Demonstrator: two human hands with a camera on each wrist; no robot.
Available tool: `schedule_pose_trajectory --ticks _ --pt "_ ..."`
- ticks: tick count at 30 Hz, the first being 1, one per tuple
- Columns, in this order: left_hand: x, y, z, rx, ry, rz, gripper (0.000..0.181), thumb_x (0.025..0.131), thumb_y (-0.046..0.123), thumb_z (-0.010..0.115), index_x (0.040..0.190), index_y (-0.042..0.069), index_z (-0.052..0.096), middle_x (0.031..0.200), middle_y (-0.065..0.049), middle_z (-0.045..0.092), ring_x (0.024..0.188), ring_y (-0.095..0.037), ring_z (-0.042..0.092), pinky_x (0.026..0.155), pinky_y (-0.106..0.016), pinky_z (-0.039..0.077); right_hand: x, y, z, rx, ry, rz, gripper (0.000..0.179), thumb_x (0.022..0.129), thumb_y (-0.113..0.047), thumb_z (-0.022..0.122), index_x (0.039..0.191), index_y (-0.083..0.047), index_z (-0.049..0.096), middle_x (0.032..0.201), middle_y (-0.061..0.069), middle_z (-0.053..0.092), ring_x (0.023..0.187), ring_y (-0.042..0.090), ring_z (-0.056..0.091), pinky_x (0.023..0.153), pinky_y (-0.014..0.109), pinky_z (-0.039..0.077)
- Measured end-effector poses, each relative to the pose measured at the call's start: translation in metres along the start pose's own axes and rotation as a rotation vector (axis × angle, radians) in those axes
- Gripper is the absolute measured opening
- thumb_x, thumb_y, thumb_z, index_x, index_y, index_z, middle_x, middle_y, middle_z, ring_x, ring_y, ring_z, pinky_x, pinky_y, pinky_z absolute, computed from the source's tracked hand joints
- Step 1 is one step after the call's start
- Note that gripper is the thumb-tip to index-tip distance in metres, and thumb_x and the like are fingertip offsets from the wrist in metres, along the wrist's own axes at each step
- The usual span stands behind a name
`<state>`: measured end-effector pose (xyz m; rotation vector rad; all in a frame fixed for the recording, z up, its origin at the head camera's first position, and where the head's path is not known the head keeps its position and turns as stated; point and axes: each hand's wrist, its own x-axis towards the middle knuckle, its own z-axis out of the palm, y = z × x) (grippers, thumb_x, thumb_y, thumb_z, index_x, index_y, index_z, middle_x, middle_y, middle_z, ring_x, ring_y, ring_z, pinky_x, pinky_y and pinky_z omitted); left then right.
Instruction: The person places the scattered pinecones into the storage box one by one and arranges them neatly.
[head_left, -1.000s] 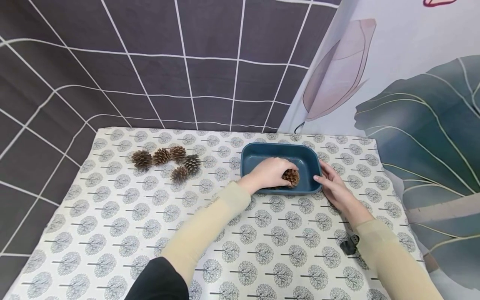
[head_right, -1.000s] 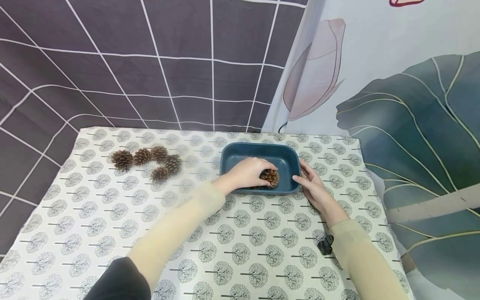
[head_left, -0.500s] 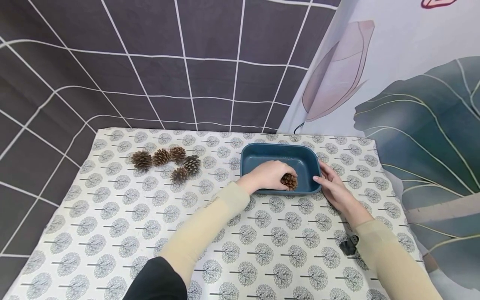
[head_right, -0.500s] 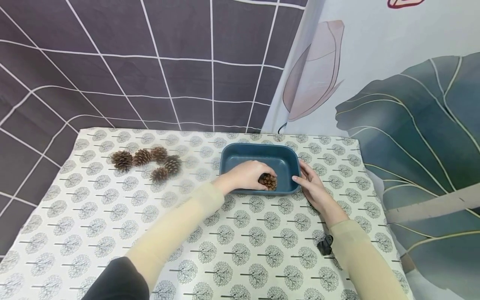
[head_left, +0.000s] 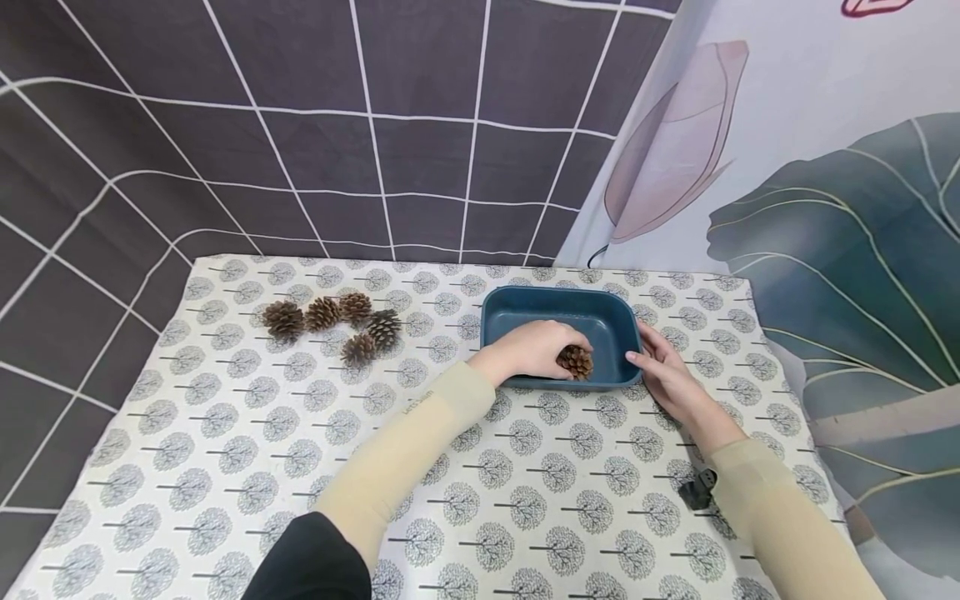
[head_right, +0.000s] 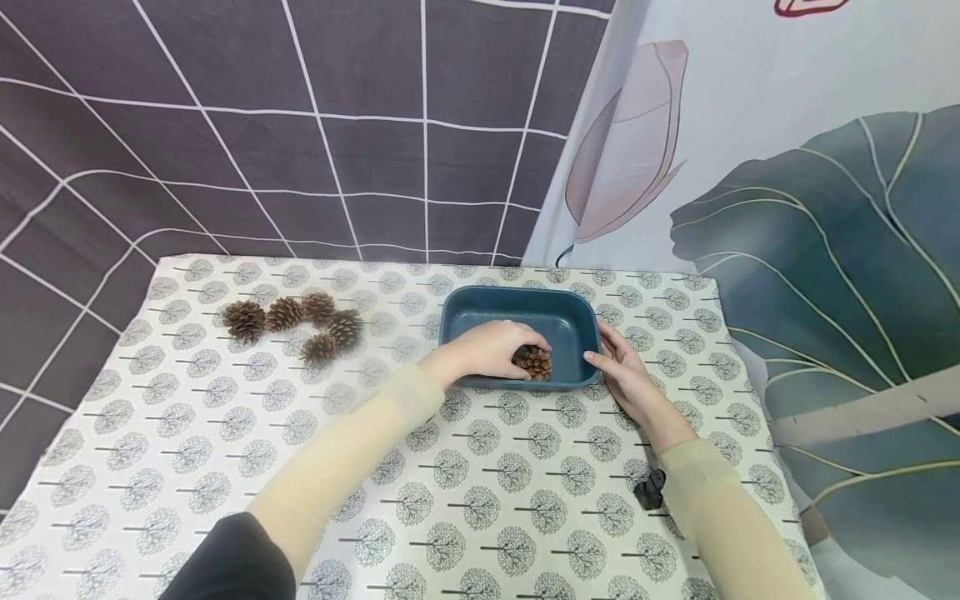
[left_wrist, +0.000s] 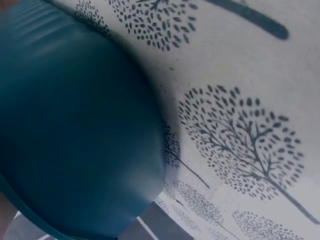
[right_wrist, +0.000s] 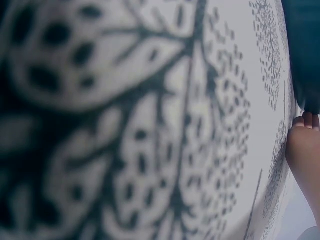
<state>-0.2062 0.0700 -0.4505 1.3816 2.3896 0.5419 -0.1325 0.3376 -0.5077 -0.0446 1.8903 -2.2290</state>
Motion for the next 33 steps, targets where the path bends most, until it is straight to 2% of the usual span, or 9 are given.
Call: schedule_pose_trajectory --ticks 7,15,23,33 --pt "-0.005 0.0 -0.006 -0.01 0.022 0.018 0.055 0.095 0.03 0.083 0.144 0.015 0.065 0.148 -0.001 0.067 0.142 -0.017 0.059 0.126 -0.029 0.043 0.0 0.001 0.0 0.0 -0.005 0.002 0.071 0.106 0.005 0.052 0.168 -0.002 0.018 0.147 -0.019 0.052 0.134 -0.006 0.052 0.11 0.006 0.043" --pt "-0.026 -0.001 -0.026 -0.007 0.072 -0.03 0.053 0.097 0.03 0.08 0.146 0.018 0.064 0.154 0.0 0.062 0.146 -0.02 0.056 0.126 -0.035 0.044 0.0 0.0 -0.001 -0.022 0.002 0.023 0.072 0.106 0.003 0.053 0.169 -0.003 0.017 0.146 -0.02 0.05 0.134 -0.008 0.052 0.112 0.007 0.043" --pt "-0.059 -0.012 -0.044 -0.028 0.185 -0.048 0.046 0.098 0.021 0.079 0.142 0.013 0.067 0.149 -0.004 0.066 0.142 -0.023 0.059 0.126 -0.038 0.044 0.0 0.0 -0.001 -0.024 0.003 0.024 0.073 0.106 0.003 0.052 0.169 -0.003 0.016 0.147 -0.021 0.05 0.135 -0.009 0.051 0.115 0.009 0.042" --pt "-0.117 -0.035 -0.061 -0.066 0.268 -0.151 0.045 0.099 0.02 0.076 0.142 0.013 0.066 0.149 -0.007 0.066 0.141 -0.028 0.061 0.125 -0.045 0.045 0.001 0.0 -0.002 -0.02 -0.004 0.019 0.072 0.106 0.004 0.053 0.168 -0.004 0.019 0.148 -0.02 0.05 0.136 -0.007 0.051 0.114 0.008 0.042"
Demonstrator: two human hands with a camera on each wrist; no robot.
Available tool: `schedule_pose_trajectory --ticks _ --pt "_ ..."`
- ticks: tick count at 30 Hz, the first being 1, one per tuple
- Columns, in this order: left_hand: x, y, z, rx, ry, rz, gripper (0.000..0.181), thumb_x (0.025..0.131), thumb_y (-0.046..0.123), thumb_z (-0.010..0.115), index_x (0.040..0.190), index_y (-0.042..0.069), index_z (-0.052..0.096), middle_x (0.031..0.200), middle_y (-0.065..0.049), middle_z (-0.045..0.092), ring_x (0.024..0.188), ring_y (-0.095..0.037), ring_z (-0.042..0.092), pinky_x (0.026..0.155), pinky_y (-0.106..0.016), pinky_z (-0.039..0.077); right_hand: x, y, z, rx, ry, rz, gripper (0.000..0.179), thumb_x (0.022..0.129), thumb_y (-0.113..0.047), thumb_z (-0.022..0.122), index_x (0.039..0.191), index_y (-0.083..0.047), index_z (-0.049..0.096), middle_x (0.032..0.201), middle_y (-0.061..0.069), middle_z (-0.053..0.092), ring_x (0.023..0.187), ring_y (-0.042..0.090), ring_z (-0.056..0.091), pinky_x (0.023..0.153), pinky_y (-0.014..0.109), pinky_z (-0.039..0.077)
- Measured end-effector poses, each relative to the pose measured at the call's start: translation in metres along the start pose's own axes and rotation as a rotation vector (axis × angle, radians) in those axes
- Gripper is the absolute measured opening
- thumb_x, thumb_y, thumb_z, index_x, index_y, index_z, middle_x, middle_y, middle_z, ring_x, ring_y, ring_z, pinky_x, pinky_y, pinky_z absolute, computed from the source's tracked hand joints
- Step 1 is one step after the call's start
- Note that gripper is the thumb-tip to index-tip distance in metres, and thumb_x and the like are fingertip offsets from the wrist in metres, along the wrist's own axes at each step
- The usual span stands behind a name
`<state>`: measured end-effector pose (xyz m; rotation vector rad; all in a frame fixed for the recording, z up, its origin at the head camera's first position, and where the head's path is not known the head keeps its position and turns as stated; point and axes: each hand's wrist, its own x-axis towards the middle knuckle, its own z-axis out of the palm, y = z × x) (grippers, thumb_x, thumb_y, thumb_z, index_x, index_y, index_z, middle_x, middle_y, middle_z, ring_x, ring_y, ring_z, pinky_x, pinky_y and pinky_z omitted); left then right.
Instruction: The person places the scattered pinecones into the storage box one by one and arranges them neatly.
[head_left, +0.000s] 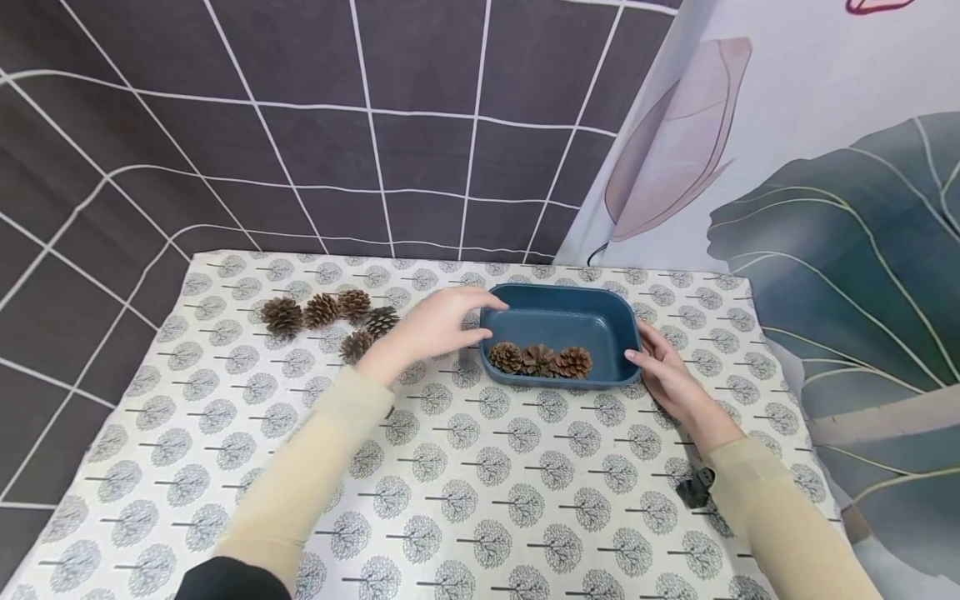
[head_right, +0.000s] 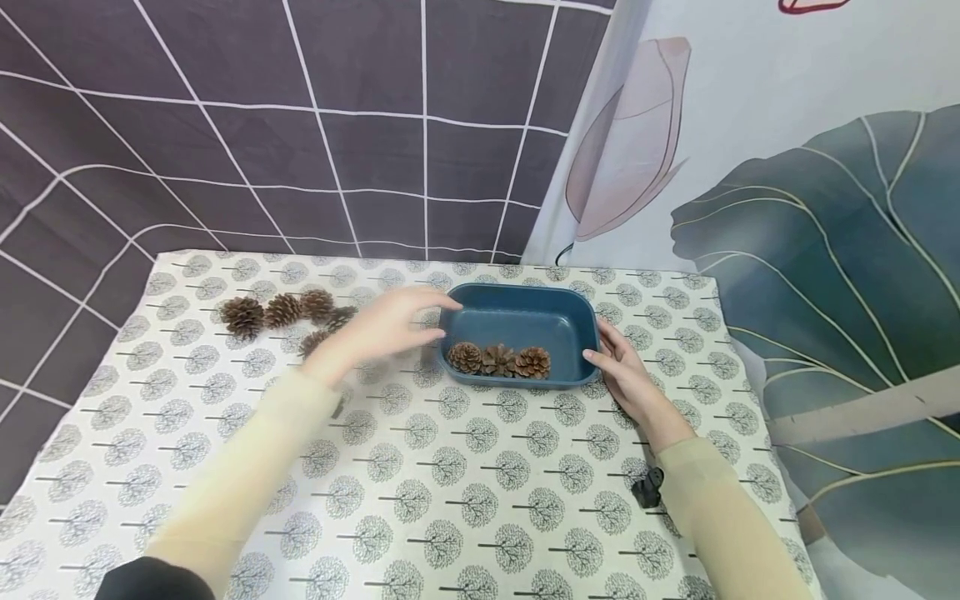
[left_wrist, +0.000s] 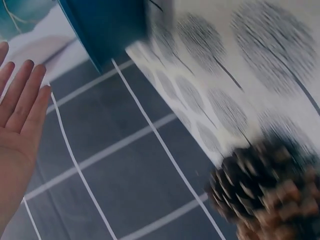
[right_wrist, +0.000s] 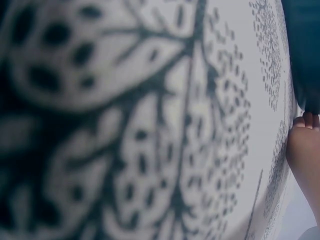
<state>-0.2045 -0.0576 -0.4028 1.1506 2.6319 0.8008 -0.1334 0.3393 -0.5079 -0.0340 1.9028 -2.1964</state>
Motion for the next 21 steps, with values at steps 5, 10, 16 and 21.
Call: schedule_pose_trajectory --ticks 5,10,16,21 --pt "-0.025 -0.017 -0.013 -0.004 0.046 -0.081 0.045 0.099 0.019 0.075 0.143 0.013 0.066 0.15 -0.008 0.065 0.143 -0.03 0.059 0.126 -0.05 0.043 0.0 0.0 0.0 0.017 0.004 -0.004 0.073 0.105 0.004 0.054 0.168 -0.002 0.018 0.147 -0.019 0.052 0.136 -0.005 0.051 0.113 0.008 0.042" --pt "-0.05 -0.032 -0.024 0.036 0.089 -0.113 0.045 0.099 0.02 0.075 0.142 0.012 0.066 0.149 -0.008 0.066 0.142 -0.032 0.059 0.126 -0.052 0.043 -0.001 0.0 0.0 0.01 0.01 0.008 0.073 0.106 0.004 0.053 0.169 -0.003 0.016 0.147 -0.02 0.051 0.134 -0.007 0.051 0.111 0.006 0.044" --pt "-0.078 -0.048 -0.035 0.067 0.126 -0.169 0.045 0.096 0.017 0.078 0.138 0.006 0.068 0.147 -0.016 0.067 0.139 -0.039 0.061 0.123 -0.057 0.045 0.0 0.001 0.001 -0.001 0.013 0.007 0.073 0.106 0.004 0.053 0.169 -0.003 0.017 0.146 -0.021 0.051 0.135 -0.008 0.051 0.112 0.007 0.044" --pt "-0.097 -0.059 -0.035 0.056 0.127 -0.22 0.044 0.096 0.012 0.078 0.138 0.005 0.068 0.147 -0.02 0.065 0.139 -0.042 0.059 0.123 -0.061 0.043 0.001 0.0 0.001 0.01 0.014 0.0 0.072 0.106 0.005 0.053 0.168 -0.002 0.018 0.148 -0.019 0.051 0.136 -0.007 0.051 0.113 0.007 0.043"
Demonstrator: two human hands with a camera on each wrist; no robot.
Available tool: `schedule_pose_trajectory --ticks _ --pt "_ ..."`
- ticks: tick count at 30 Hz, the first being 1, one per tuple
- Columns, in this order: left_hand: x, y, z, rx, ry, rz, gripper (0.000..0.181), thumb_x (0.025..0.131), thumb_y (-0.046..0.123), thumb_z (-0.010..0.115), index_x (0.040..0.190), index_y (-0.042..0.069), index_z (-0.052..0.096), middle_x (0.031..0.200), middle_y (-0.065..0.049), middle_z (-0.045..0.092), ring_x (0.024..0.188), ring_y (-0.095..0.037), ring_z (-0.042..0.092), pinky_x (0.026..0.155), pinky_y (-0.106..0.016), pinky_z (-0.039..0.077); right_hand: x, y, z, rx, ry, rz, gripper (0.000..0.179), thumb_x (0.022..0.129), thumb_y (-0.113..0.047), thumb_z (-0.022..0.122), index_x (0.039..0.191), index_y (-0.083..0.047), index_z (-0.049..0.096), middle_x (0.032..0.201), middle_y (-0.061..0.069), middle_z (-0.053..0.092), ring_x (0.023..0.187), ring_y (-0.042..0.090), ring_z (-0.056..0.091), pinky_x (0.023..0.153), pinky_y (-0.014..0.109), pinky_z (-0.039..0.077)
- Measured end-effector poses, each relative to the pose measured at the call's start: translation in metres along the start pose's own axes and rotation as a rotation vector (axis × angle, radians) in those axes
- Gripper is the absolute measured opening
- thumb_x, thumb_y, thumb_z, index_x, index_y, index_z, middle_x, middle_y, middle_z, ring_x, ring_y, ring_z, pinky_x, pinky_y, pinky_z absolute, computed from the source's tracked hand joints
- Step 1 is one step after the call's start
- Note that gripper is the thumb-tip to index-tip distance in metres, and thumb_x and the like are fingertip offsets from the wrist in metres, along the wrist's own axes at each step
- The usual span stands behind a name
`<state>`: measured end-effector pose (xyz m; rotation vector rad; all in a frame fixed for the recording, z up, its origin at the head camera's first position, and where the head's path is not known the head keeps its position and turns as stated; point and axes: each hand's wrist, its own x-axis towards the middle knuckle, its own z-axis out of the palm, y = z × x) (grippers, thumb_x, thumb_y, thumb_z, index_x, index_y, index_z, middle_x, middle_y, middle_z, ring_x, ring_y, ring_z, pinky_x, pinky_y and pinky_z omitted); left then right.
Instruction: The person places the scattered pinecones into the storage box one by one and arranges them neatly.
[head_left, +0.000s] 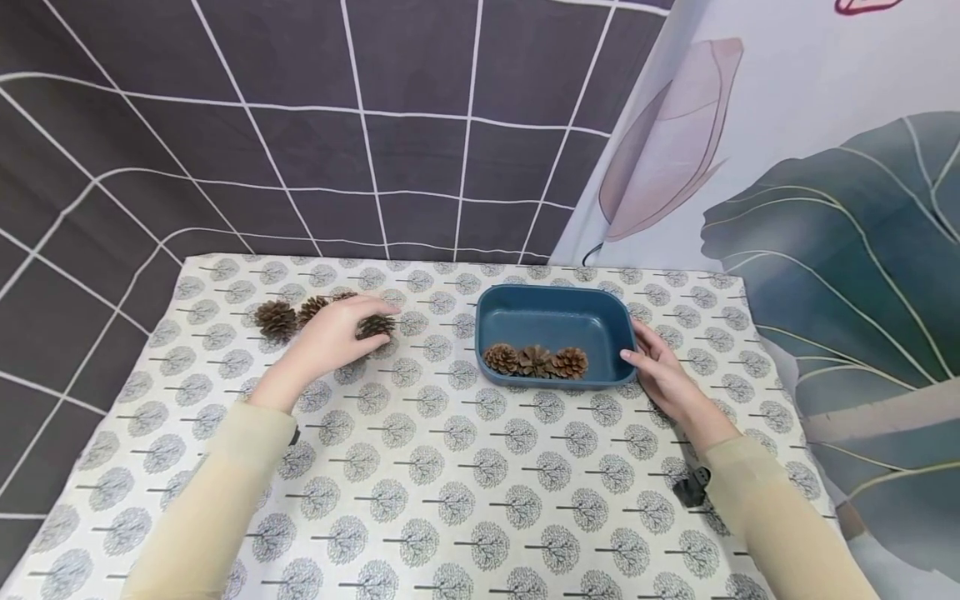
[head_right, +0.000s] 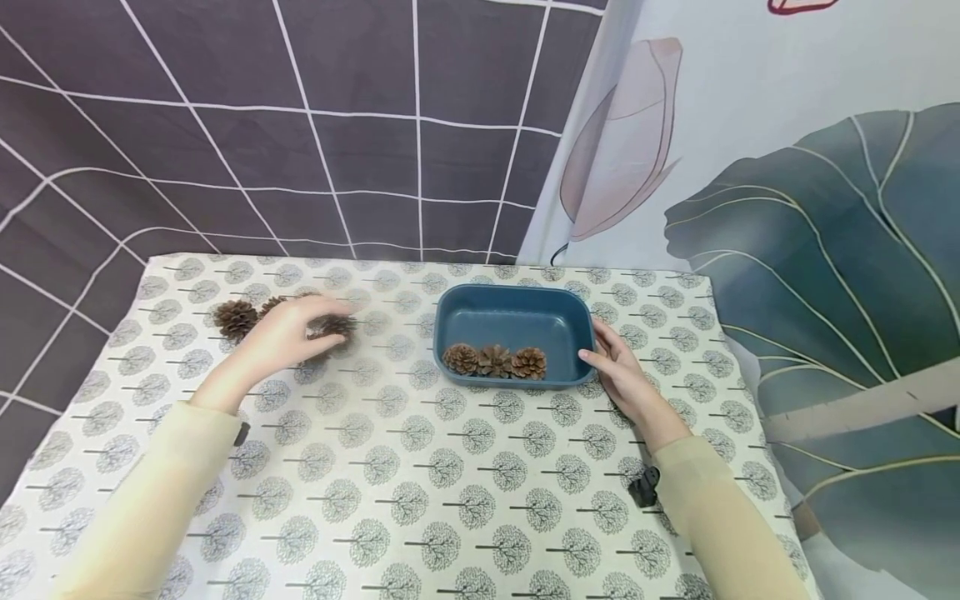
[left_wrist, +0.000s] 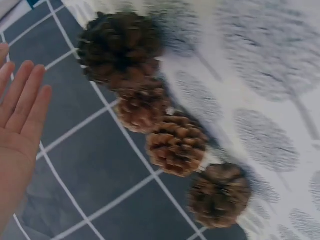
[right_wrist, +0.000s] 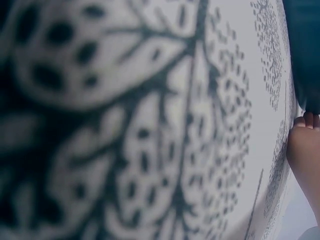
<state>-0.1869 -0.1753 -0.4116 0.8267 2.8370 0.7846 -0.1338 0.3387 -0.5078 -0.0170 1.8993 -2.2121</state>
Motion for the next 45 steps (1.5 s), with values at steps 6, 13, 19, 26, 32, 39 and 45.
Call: schedule_pose_trajectory --ticks 6,13,19,26,32,39,45 --pt "-0.021 -0.019 0.004 -0.011 0.019 -0.076 0.046 0.094 0.01 0.078 0.139 0.007 0.067 0.146 -0.021 0.065 0.134 -0.044 0.062 0.119 -0.064 0.046 0.0 0.0 0.0 -0.021 -0.002 0.026 0.074 0.106 0.001 0.054 0.169 -0.005 0.016 0.152 -0.019 0.045 0.135 -0.01 0.049 0.115 0.008 0.043" --pt "-0.039 -0.034 0.006 -0.003 0.03 -0.136 0.053 0.093 0.011 0.08 0.142 0.004 0.064 0.149 -0.025 0.061 0.135 -0.049 0.059 0.118 -0.067 0.044 0.0 0.0 0.0 -0.032 0.001 0.031 0.073 0.106 0.001 0.054 0.169 -0.004 0.016 0.166 -0.004 0.039 0.135 -0.01 0.049 0.121 0.012 0.039" --pt "-0.045 -0.041 0.007 -0.004 0.019 -0.16 0.056 0.092 0.013 0.081 0.143 0.002 0.062 0.149 -0.027 0.06 0.138 -0.051 0.055 0.121 -0.069 0.04 0.0 -0.001 -0.001 -0.011 0.001 0.017 0.074 0.105 0.003 0.054 0.169 -0.003 0.016 0.166 -0.003 0.041 0.136 -0.01 0.05 0.123 0.013 0.037" --pt "-0.046 -0.05 0.012 0.019 0.001 -0.18 0.06 0.091 0.017 0.083 0.143 -0.001 0.06 0.148 -0.03 0.059 0.136 -0.053 0.056 0.119 -0.07 0.041 -0.001 -0.001 -0.001 -0.011 0.01 0.017 0.073 0.104 0.003 0.055 0.168 -0.006 0.021 0.161 -0.011 0.047 0.136 -0.008 0.05 0.124 0.015 0.036" --pt "-0.047 -0.054 0.015 0.004 0.0 -0.184 0.06 0.09 0.018 0.084 0.143 -0.001 0.061 0.149 -0.03 0.059 0.136 -0.053 0.056 0.119 -0.07 0.041 0.0 -0.001 -0.001 -0.007 0.0 0.016 0.073 0.105 0.002 0.055 0.169 -0.004 0.018 0.159 -0.013 0.047 0.136 -0.009 0.05 0.123 0.014 0.037" --pt "-0.048 -0.055 0.017 -0.006 -0.023 -0.215 0.065 0.089 0.021 0.085 0.146 0.003 0.06 0.153 -0.03 0.055 0.134 -0.055 0.057 0.117 -0.072 0.042 0.0 0.0 -0.001 0.007 0.004 0.009 0.073 0.105 0.003 0.056 0.168 -0.004 0.02 0.147 -0.021 0.052 0.136 -0.007 0.05 0.118 0.011 0.04" --pt "-0.046 -0.054 0.021 0.006 -0.025 -0.225 0.066 0.089 0.019 0.085 0.147 0.001 0.058 0.154 -0.033 0.051 0.123 -0.054 0.064 0.117 -0.072 0.042 0.0 0.0 -0.001 -0.005 0.011 0.022 0.073 0.105 0.001 0.056 0.168 -0.005 0.02 0.148 -0.021 0.049 0.136 -0.007 0.049 0.124 0.015 0.036"
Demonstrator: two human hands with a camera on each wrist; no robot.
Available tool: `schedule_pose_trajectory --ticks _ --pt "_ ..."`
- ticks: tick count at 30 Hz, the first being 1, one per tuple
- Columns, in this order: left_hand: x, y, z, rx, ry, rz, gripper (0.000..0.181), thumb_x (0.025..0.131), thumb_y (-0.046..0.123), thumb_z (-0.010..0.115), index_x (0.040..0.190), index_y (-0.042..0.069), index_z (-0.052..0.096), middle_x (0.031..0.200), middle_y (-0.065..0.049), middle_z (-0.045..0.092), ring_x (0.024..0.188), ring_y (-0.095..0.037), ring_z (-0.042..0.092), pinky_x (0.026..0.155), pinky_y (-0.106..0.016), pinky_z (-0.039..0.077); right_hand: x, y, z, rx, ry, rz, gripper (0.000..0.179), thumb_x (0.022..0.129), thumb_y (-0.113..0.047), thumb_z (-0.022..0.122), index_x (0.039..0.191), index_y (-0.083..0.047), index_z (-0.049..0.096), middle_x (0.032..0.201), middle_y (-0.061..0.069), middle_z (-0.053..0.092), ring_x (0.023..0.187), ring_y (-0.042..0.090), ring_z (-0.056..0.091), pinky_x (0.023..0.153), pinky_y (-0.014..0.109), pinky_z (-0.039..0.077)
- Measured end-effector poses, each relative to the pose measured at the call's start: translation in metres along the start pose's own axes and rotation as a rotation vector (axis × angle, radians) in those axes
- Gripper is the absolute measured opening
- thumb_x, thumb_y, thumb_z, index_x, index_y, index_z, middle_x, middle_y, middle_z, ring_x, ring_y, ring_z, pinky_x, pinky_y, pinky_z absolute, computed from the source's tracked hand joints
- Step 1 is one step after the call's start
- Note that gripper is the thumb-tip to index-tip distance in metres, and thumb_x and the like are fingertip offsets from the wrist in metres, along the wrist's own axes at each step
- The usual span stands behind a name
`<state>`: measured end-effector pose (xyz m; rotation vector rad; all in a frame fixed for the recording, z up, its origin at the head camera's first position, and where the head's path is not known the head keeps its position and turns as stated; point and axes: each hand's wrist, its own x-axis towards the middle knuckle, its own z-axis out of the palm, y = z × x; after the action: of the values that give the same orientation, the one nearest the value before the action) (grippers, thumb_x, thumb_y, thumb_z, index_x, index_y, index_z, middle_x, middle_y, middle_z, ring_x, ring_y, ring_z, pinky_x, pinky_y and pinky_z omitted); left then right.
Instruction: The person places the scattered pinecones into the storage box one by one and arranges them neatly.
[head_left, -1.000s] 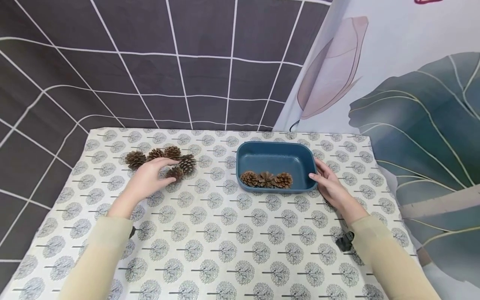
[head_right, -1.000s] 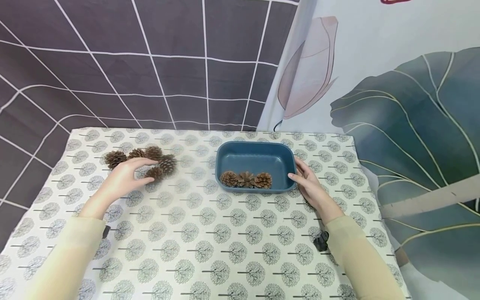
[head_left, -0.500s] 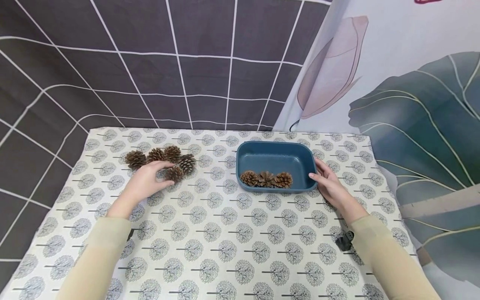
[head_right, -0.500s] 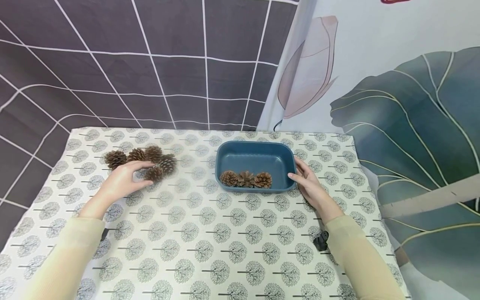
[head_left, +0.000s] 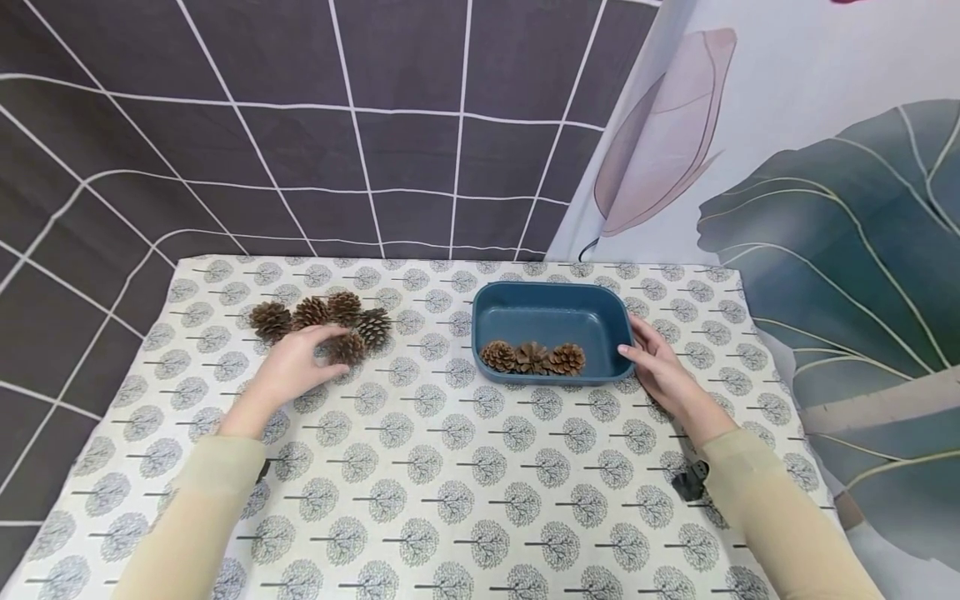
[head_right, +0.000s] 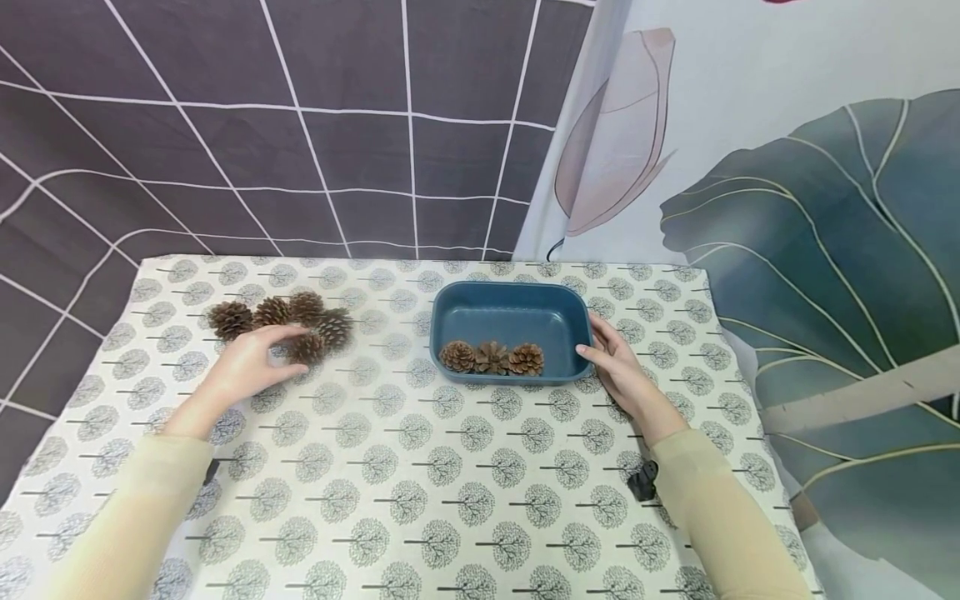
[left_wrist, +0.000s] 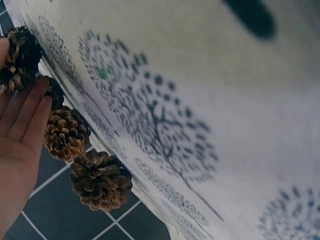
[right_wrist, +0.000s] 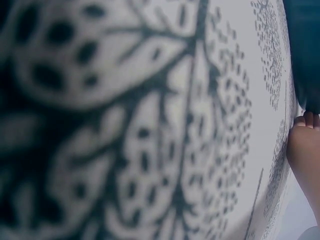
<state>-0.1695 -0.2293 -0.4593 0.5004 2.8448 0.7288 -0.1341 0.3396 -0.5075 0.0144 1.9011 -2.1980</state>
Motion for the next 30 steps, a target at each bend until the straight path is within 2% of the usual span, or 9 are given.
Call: schedule_pose_trajectory --ticks 4,7,11,13,14,17,21,27,30 --pt "0.0 0.002 -0.001 0.007 0.01 -0.004 0.065 0.089 0.019 0.084 0.146 0.001 0.059 0.154 -0.034 0.051 0.12 -0.054 0.065 0.117 -0.072 0.042 0.0 0.001 -0.001 -0.002 -0.003 -0.004 0.072 0.105 0.001 0.055 0.168 -0.006 0.021 0.148 -0.02 0.048 0.137 -0.006 0.048 0.121 0.013 0.038" --pt "-0.003 0.004 -0.004 -0.01 0.019 -0.008 0.065 0.089 0.018 0.084 0.147 0.002 0.059 0.153 -0.033 0.053 0.086 -0.047 0.072 0.11 -0.071 0.049 0.0 0.002 -0.001 0.001 -0.01 -0.009 0.071 0.106 0.002 0.054 0.168 -0.006 0.021 0.149 -0.02 0.048 0.137 -0.006 0.048 0.12 0.012 0.038" --pt "-0.007 0.007 -0.011 -0.051 0.052 -0.003 0.064 0.089 0.015 0.084 0.147 0.002 0.059 0.15 -0.031 0.058 0.053 -0.033 0.056 0.105 -0.068 0.053 0.0 0.002 -0.002 -0.004 -0.013 -0.01 0.071 0.106 0.001 0.054 0.168 -0.007 0.021 0.15 -0.02 0.048 0.138 -0.006 0.047 0.125 0.016 0.036" --pt "-0.007 0.01 -0.014 -0.062 0.069 0.009 0.063 0.09 0.015 0.084 0.146 0.002 0.06 0.149 -0.03 0.059 0.074 -0.042 0.069 0.111 -0.069 0.049 0.0 0.003 -0.003 -0.011 -0.014 -0.009 0.071 0.106 0.001 0.054 0.169 -0.008 0.021 0.152 -0.02 0.047 0.138 -0.006 0.047 0.127 0.018 0.034" --pt "-0.007 0.011 -0.015 -0.063 0.074 0.016 0.063 0.09 0.017 0.084 0.147 0.002 0.06 0.149 -0.029 0.059 0.076 -0.044 0.068 0.111 -0.069 0.049 -0.001 0.003 -0.003 -0.012 -0.016 -0.011 0.071 0.106 0.001 0.053 0.169 -0.008 0.021 0.154 -0.019 0.046 0.138 -0.006 0.047 0.128 0.02 0.033" --pt "-0.004 0.016 -0.016 -0.067 0.083 0.032 0.063 0.091 0.018 0.084 0.147 0.004 0.06 0.15 -0.027 0.06 0.12 -0.052 0.065 0.115 -0.07 0.045 -0.001 0.002 -0.004 -0.014 -0.024 -0.016 0.07 0.107 0.001 0.051 0.169 -0.008 0.02 0.161 -0.014 0.043 0.14 -0.005 0.046 0.13 0.022 0.031" --pt "0.005 0.028 -0.016 -0.08 0.092 0.056 0.061 0.091 0.017 0.084 0.146 0.005 0.061 0.15 -0.024 0.061 0.136 -0.05 0.058 0.119 -0.067 0.043 -0.001 0.001 -0.004 -0.005 -0.024 -0.018 0.07 0.107 0.001 0.05 0.169 -0.009 0.021 0.163 -0.011 0.042 0.14 -0.004 0.046 0.129 0.021 0.032" --pt "0.026 0.053 -0.014 -0.079 0.108 0.138 0.06 0.09 0.019 0.085 0.144 0.005 0.063 0.146 -0.02 0.065 0.134 -0.046 0.062 0.119 -0.064 0.046 -0.001 0.001 -0.004 0.024 -0.024 -0.003 0.071 0.107 0.001 0.05 0.169 -0.006 0.016 0.154 -0.019 0.045 0.138 -0.007 0.047 0.128 0.02 0.033" --pt "0.038 0.069 -0.013 -0.074 0.094 0.166 0.06 0.09 0.02 0.084 0.145 0.007 0.063 0.147 -0.019 0.065 0.135 -0.045 0.061 0.121 -0.064 0.044 -0.001 0.001 -0.004 0.028 -0.026 -0.004 0.071 0.107 0.001 0.05 0.169 -0.005 0.015 0.164 -0.009 0.041 0.138 -0.007 0.048 0.128 0.02 0.034"
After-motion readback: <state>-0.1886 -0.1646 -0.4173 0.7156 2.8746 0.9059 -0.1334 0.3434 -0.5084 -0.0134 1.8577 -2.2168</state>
